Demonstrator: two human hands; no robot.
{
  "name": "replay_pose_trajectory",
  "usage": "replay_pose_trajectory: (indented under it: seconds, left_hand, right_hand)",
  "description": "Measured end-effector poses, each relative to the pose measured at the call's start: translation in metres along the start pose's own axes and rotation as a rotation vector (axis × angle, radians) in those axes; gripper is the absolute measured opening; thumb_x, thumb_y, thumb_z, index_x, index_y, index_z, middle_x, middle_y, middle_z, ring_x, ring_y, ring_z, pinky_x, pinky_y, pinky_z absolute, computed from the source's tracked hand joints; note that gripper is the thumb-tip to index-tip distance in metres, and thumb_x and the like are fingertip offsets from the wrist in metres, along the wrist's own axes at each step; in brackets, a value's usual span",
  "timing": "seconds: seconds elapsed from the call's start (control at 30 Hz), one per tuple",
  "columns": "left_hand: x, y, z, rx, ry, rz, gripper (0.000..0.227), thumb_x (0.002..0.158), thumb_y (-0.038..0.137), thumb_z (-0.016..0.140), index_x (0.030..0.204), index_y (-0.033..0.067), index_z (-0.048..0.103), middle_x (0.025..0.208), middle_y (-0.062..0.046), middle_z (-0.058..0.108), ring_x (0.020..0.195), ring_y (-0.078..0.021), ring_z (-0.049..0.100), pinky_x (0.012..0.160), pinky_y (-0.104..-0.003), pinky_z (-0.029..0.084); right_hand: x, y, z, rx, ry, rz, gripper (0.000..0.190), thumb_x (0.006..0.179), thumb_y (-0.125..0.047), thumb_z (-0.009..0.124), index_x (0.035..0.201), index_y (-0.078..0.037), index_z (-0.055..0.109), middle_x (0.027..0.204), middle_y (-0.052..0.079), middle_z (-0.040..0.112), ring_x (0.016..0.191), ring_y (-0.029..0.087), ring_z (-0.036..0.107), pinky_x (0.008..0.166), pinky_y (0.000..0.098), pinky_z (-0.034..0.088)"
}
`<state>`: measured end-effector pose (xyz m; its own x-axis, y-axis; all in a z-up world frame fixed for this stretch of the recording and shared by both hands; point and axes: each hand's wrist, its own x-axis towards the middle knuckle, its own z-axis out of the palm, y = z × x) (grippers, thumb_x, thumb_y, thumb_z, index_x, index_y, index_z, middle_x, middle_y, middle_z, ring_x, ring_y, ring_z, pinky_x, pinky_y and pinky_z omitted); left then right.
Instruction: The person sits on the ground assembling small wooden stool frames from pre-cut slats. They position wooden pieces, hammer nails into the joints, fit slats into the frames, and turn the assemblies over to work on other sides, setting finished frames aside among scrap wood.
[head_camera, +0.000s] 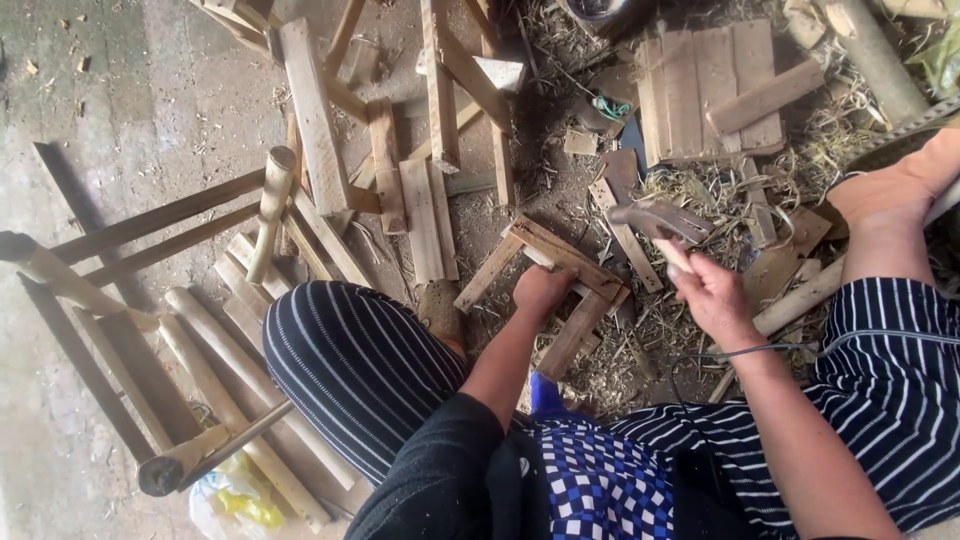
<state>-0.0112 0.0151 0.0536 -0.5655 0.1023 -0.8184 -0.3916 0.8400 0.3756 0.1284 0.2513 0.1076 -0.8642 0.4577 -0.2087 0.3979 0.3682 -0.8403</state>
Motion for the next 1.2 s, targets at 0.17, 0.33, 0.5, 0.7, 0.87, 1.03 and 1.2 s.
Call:
replay_pose_trajectory:
  seconds: [0.17, 0.33, 0.5, 0.7, 0.87, 1.03, 1.2]
  left_hand:
    - [-0.001, 0.004, -0.002, 0.036, -0.011, 0.01, 0.072, 0.074, 0.059, 0.072, 0.115, 0.0011, 0.075, 0.119, -0.017, 0.074, 0.122, -0.0339, 0.066, 0.102, -0.046, 0.053]
    - [0.007, -0.007, 0.006, 0.059, 0.022, 0.019, 0.067, 0.073, 0.06, 0.071, 0.111, 0.0045, 0.077, 0.114, -0.016, 0.076, 0.119, -0.0345, 0.068, 0.099, -0.046, 0.055]
    - [0.003, 0.0, 0.005, 0.065, 0.034, 0.027, 0.064, 0.073, 0.058, 0.071, 0.108, 0.0046, 0.078, 0.113, -0.017, 0.076, 0.118, -0.0353, 0.068, 0.098, -0.048, 0.055]
    - [0.01, -0.001, 0.016, 0.063, 0.029, 0.04, 0.065, 0.07, 0.055, 0.073, 0.109, 0.0038, 0.077, 0.112, -0.017, 0.076, 0.118, -0.034, 0.068, 0.099, -0.047, 0.055]
    - [0.011, -0.004, 0.015, 0.07, 0.022, 0.026, 0.073, 0.07, 0.059, 0.074, 0.114, 0.0009, 0.074, 0.115, -0.019, 0.075, 0.119, -0.0353, 0.067, 0.1, -0.047, 0.054]
    - [0.002, 0.001, 0.008, 0.038, 0.033, 0.044, 0.07, 0.072, 0.06, 0.072, 0.111, 0.002, 0.076, 0.113, -0.018, 0.075, 0.119, -0.0365, 0.067, 0.099, -0.049, 0.055]
    - [-0.004, 0.001, 0.014, -0.058, 0.073, 0.057, 0.068, 0.079, 0.064, 0.066, 0.106, 0.0026, 0.077, 0.105, -0.019, 0.076, 0.115, -0.0377, 0.068, 0.096, -0.05, 0.056]
  right_hand:
    - [-0.017, -0.011, 0.014, -0.451, -0.249, 0.142, 0.02, 0.096, -0.014, 0.057, 0.095, 0.0, 0.071, 0.07, 0.027, 0.069, 0.075, 0.047, 0.071, 0.074, 0.0519, 0.055]
    - [-0.008, 0.038, 0.025, -0.364, -0.084, 0.237, 0.021, 0.096, -0.033, 0.066, 0.094, -0.013, 0.072, 0.08, 0.019, 0.071, 0.091, 0.044, 0.072, 0.078, 0.0522, 0.054]
    - [-0.015, 0.024, 0.011, -0.148, 0.089, 0.07, 0.038, 0.108, -0.04, 0.066, 0.082, -0.012, 0.062, 0.055, 0.008, 0.061, 0.065, 0.026, 0.07, 0.066, 0.0367, 0.053]
    - [-0.019, 0.047, 0.026, -0.488, -0.306, 0.144, 0.029, 0.102, -0.032, 0.05, 0.104, -0.007, 0.065, 0.076, 0.025, 0.07, 0.075, 0.05, 0.07, 0.068, 0.0604, 0.053]
    - [-0.018, 0.04, 0.036, -0.425, -0.106, 0.149, 0.039, 0.101, -0.051, 0.056, 0.09, -0.013, 0.059, 0.075, 0.023, 0.067, 0.086, 0.049, 0.07, 0.073, 0.061, 0.049]
    - [-0.022, 0.039, 0.03, -0.27, 0.207, -0.094, 0.035, 0.1, -0.038, 0.075, 0.078, -0.016, 0.06, 0.059, 0.013, 0.06, 0.061, 0.033, 0.066, 0.057, 0.0376, 0.049]
    - [-0.021, 0.052, 0.028, -0.185, 0.245, -0.046, 0.037, 0.1, -0.035, 0.079, 0.078, -0.013, 0.059, 0.058, 0.013, 0.056, 0.06, 0.032, 0.062, 0.057, 0.0345, 0.046]
